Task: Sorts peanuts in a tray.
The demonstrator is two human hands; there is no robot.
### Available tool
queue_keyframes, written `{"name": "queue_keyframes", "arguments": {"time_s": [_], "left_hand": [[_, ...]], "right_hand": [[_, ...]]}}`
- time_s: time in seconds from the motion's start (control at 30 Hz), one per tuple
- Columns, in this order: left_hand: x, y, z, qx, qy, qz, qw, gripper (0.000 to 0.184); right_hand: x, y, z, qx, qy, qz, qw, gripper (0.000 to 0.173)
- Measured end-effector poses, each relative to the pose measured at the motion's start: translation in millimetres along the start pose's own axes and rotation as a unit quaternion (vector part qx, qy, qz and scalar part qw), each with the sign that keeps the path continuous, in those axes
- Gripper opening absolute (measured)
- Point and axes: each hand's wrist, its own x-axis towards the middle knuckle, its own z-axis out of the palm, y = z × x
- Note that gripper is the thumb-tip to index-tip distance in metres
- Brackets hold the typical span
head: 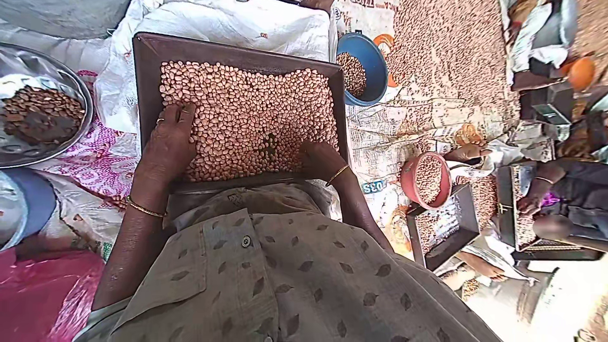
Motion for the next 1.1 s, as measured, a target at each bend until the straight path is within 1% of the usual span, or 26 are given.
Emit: {"name": "queue_keyframes", "arguments": {"time_s": [0.03,0.07,0.13,0.2,0.23,0.27,0.33,0.4,0.5,0.57,0.6,0.63,0.67,0.7,0.73,0.77,0.8,0.83,0.87,0.9,0.97,1.0,1.03,1.1], "left_hand": [[0.4,-0.1,-0.3,0.002,0.000,-0.001,1.000,0.081],[0.5,0.3,-0.2,0.002,0.002,-0.002,1.000,0.082],[0.1,1.0,0.2,0.003,0.002,-0.012,1.000,0.084],[-0.6,1.4,0.0,0.001,-0.002,-0.017,1.000,0.085],[0.2,1.4,-0.5,0.002,-0.003,-0.017,1.000,0.085],[0.8,1.4,-0.7,0.004,-0.003,-0.017,1.000,0.086],[0.5,1.7,-0.2,0.006,-0.002,-0.011,1.000,0.085],[0.4,0.6,-0.2,0.006,0.004,-0.004,1.000,0.084],[-1.2,0.3,-0.1,0.001,0.004,-0.005,1.000,0.084],[-3.2,0.7,0.7,0.000,0.007,-0.006,1.000,0.084],[-2.2,0.6,0.8,-0.005,0.008,-0.004,1.000,0.083],[-1.2,-0.1,1.0,-0.006,0.010,0.001,1.000,0.083],[-0.5,-1.3,1.5,-0.007,0.013,0.004,1.000,0.083],[-0.3,-2.8,2.2,-0.006,0.015,0.006,1.000,0.083],[-0.9,-4.2,3.9,-0.007,0.016,0.004,1.000,0.083],[-3.2,-5.2,6.6,-0.006,0.022,0.005,1.000,0.084],[-4.8,-5.6,7.9,-0.006,0.024,0.006,1.000,0.084],[-4.7,-6.5,8.3,-0.004,0.023,0.005,1.000,0.085],[-4.1,-7.1,8.4,-0.003,0.023,0.005,1.000,0.085],[-3.1,-7.0,8.3,-0.003,0.025,0.006,1.000,0.085],[-1.4,-6.8,8.9,-0.005,0.026,0.007,1.000,0.084],[-1.2,-6.7,9.0,-0.005,0.026,0.008,1.000,0.083],[-1.3,-6.6,9.2,-0.004,0.026,0.008,1.000,0.083],[-0.9,-8.8,11.4,0.001,0.030,0.009,1.000,0.083]], "right_hand": [[7.6,-6.3,7.7,0.000,-0.009,-0.027,1.000,0.028],[14.2,-11.4,14.4,0.015,0.011,-0.072,0.997,0.027],[28.5,-22.4,22.4,0.071,0.094,-0.161,0.980,0.024],[46.2,-35.9,26.3,0.108,0.177,-0.199,0.958,0.019],[54.9,-42.6,26.3,0.106,0.189,-0.199,0.956,0.018],[62.5,-48.8,25.8,0.096,0.182,-0.193,0.959,0.019],[72.3,-59.8,28.4,0.065,0.140,-0.171,0.973,0.022],[74.1,-69.0,31.5,0.036,0.123,-0.151,0.980,0.025],[72.5,-71.8,35.1,0.018,0.135,-0.146,0.980,0.024],[73.3,-71.0,33.9,0.010,0.121,-0.142,0.982,0.025],[74.3,-69.4,34.2,0.021,0.126,-0.150,0.980,0.024],[76.9,-65.0,34.3,0.061,0.151,-0.167,0.973,0.021],[80.9,-58.5,33.1,0.136,0.194,-0.185,0.954,0.017],[84.5,-50.8,27.2,0.237,0.226,-0.188,0.926,0.014],[87.4,-41.7,16.8,0.351,0.238,-0.181,0.888,0.012],[87.9,-32.7,3.9,0.457,0.239,-0.167,0.841,0.011],[88.0,-23.7,-9.9,0.525,0.243,-0.149,0.802,0.011],[89.5,-14.2,-22.9,0.549,0.254,-0.131,0.785,0.012],[92.7,-4.7,-33.6,0.535,0.276,-0.119,0.790,0.013],[96.8,4.5,-41.8,0.483,0.302,-0.110,0.815,0.016],[107.7,20.9,-50.9,0.313,0.333,-0.090,0.885,0.024],[110.9,25.0,-53.4,0.240,0.317,-0.075,0.915,0.026],[110.7,25.3,-55.2,0.189,0.279,-0.056,0.940,0.028],[103.8,16.9,-55.6,0.144,0.197,-0.043,0.969,0.027]]}}
